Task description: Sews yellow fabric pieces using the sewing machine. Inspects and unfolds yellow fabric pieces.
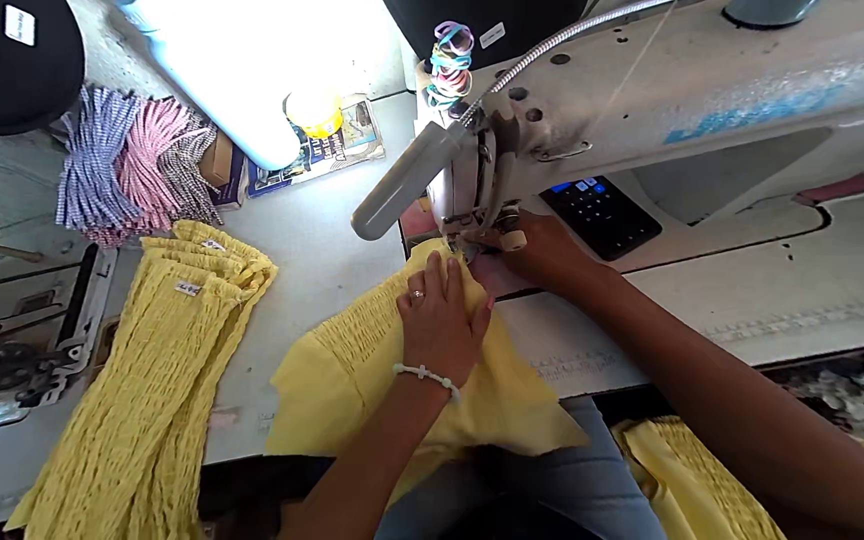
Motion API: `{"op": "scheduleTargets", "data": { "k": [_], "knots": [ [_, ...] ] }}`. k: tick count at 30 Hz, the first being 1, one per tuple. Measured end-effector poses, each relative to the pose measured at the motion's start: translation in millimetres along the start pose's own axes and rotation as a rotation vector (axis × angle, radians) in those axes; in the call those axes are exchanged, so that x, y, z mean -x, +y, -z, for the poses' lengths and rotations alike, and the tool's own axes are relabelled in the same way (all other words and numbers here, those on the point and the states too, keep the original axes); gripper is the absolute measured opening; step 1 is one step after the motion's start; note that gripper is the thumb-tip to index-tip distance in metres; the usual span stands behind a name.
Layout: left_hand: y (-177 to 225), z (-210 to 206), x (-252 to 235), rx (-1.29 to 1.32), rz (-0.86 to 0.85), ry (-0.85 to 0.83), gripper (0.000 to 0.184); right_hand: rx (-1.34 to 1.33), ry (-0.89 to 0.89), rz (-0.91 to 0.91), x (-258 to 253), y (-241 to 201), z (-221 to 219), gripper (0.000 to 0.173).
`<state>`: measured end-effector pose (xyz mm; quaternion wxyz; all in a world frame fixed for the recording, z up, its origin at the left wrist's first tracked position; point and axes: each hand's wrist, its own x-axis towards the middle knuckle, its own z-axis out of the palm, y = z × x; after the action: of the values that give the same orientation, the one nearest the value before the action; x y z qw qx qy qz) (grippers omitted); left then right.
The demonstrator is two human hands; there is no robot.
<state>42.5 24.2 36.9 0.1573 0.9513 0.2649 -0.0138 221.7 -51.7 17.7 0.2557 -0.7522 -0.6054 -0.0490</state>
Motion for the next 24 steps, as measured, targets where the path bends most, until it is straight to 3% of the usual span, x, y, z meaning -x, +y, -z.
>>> {"op": "scheduleTargets", "data": {
  "k": [3,9,12,15,18,21,24],
  "knots": [
    [-22,-23,4,0.01,-0.154,0.228,0.059,-0.058,0.07,-0.101,25,-13,7,0.024],
    [-29,-24,3,0.068,-0.201,0.238,0.049,-0.203,0.175,-0.354,142,-81,20,0.025],
    [-20,-21,17,0.054,-0.19,0.237,0.045,-0.222,0.168,-0.438,193,-110,5,0.029],
    [-8,-25,43,0.059,-0.233,0.339,0.036,-0.312,0.097,-0.543,220,-101,-24,0.033],
    [0,-33,65,0.127,-0.275,0.382,0.031,-0.632,-0.014,-0.659,216,-87,-30,0.032],
    [-4,-34,73,0.22,-0.265,0.376,0.037,-0.754,0.008,-0.578,210,-96,-29,0.024],
    [-5,-22,74,0.303,-0.203,0.315,0.054,-0.58,0.141,-0.279,205,-129,-18,0.024]
  ]
}}
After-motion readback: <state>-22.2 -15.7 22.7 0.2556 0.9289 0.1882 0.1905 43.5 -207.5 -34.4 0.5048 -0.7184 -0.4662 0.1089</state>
